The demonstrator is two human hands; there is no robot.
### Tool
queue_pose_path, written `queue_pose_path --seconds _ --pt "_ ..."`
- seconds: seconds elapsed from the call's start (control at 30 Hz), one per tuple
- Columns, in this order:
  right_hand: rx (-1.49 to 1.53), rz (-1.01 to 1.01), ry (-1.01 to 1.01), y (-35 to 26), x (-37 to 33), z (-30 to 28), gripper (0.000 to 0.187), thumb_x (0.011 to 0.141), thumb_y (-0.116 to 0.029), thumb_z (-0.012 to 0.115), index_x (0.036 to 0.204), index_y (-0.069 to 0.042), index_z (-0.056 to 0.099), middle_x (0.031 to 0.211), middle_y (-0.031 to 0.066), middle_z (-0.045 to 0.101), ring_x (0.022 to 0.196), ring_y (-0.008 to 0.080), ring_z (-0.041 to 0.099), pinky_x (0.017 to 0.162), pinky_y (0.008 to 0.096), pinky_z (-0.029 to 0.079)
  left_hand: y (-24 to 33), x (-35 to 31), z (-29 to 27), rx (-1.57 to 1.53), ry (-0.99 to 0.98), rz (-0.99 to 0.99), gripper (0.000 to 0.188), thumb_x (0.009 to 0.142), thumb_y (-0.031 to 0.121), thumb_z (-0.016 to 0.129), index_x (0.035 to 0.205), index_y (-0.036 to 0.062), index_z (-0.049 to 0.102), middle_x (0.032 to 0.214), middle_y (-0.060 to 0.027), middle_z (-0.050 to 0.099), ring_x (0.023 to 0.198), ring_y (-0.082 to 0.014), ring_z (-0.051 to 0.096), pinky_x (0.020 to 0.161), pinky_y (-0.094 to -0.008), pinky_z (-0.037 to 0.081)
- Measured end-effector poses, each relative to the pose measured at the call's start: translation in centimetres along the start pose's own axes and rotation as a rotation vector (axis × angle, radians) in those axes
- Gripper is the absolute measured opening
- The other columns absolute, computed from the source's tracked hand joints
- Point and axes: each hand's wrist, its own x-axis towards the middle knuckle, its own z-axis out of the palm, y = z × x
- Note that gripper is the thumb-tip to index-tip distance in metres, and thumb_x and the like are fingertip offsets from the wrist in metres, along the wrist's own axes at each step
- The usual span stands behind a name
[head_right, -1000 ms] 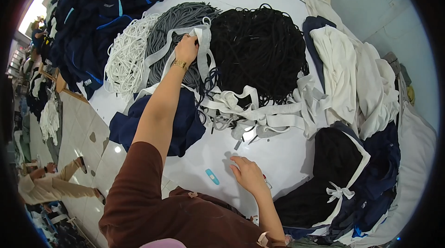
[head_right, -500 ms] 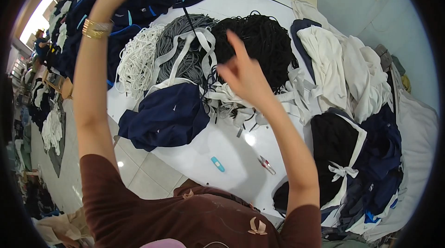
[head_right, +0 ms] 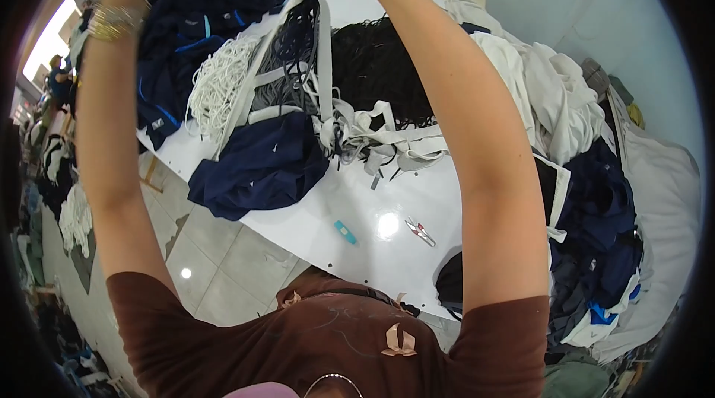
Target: Sorting and bundling blue shorts with fabric strips at a large workbench in a garment factory.
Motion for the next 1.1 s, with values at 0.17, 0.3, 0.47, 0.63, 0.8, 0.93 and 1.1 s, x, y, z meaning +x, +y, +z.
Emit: queue_pose_path --seconds 0.17,0.3,0.47,0.63,0.8,0.93,1.1 --pt "0.504 0.141 0.074 1.5 1.4 -2.0 0.022 0.089 -0.014 0.043 0.102 0.0 0.054 0.078 0.0117 0.058 0.061 0.018 0.054 0.054 0.0307 0.044 -14.1 -5.7 5.8 0.153 -0.13 -0.05 0.032 0.079 0.025 0.066 0.102 0.0034 0.058 0.079 -0.0035 0.061 0.067 -0.0076 0.054 0.059 -0.0216 0.044" --pt "0.861 0.193 0.308 3.3 2.2 -3.8 0.019 0.089 -0.009 0.039 0.102 0.003 0.048 0.08 0.0192 0.061 0.066 0.029 0.062 0.054 0.036 0.052 -17.1 -9.2 9.4 0.071 -0.359 -0.287 0.031 0.078 0.027 0.068 0.095 0.0016 0.061 0.072 -0.0018 0.059 0.062 -0.0068 0.05 0.056 -0.0237 0.041" --pt "1.049 0.243 0.634 7.9 3.4 -10.4 0.017 0.089 -0.008 0.035 0.098 -0.004 0.048 0.077 0.0103 0.062 0.045 0.0125 0.042 0.038 0.0232 0.034 -20.5 -7.0 6.6 0.166 -0.242 -0.437 0.038 0.082 0.037 0.061 0.066 0.0028 0.066 0.058 0.0008 0.057 0.054 -0.0064 0.048 0.052 -0.0242 0.038" --pt "1.298 0.093 0.972 11.9 1.2 -17.9 0.015 0.088 -0.008 0.04 0.1 -0.009 0.048 0.087 0.0066 0.062 0.041 0.0086 0.029 0.034 0.0226 0.02 -26.2 -5.7 1.4 0.654 -0.101 -0.539 0.061 0.075 0.061 0.055 0.058 0.0027 0.064 0.056 -0.011 0.06 0.058 -0.0213 0.06 0.06 -0.0322 0.045" --pt "0.801 0.187 0.737 14.9 -0.8 -21.6 0.026 0.088 -0.008 0.045 0.115 -0.008 0.046 0.107 0.0038 0.058 0.044 0.0056 0.028 0.035 0.0207 0.02 -35.5 -7.0 -5.0 0.986 0.14 -0.643 0.08 0.072 0.07 0.048 0.084 -0.0078 0.063 0.088 -0.0271 0.061 0.087 -0.0417 0.059 0.079 -0.0445 0.045" --pt "0.632 0.288 0.419 15.2 -1.6 -21.5 0.028 0.089 -0.009 0.048 0.117 -0.005 0.047 0.111 0.0038 0.057 0.045 0.0031 0.027 0.035 0.0179 0.02 -35.0 -5.3 -0.4 1.14 -0.499 -0.529 0.079 0.068 0.064 0.059 0.093 -0.0109 0.059 0.089 -0.0263 0.062 0.092 -0.0381 0.059 0.083 -0.04 0.045" --pt "0.525 0.248 0.162 13.1 -3.3 -19.6 0.028 0.09 -0.009 0.047 0.117 -0.002 0.047 0.11 0.0069 0.057 0.044 0.0006 0.026 0.036 0.0145 0.022 -24.4 -0.4 12.5 0.541 -0.715 -0.247 0.06 0.078 0.052 0.058 0.107 -0.0012 0.059 0.108 -0.022 0.058 0.103 -0.0308 0.056 0.087 -0.034 0.043"
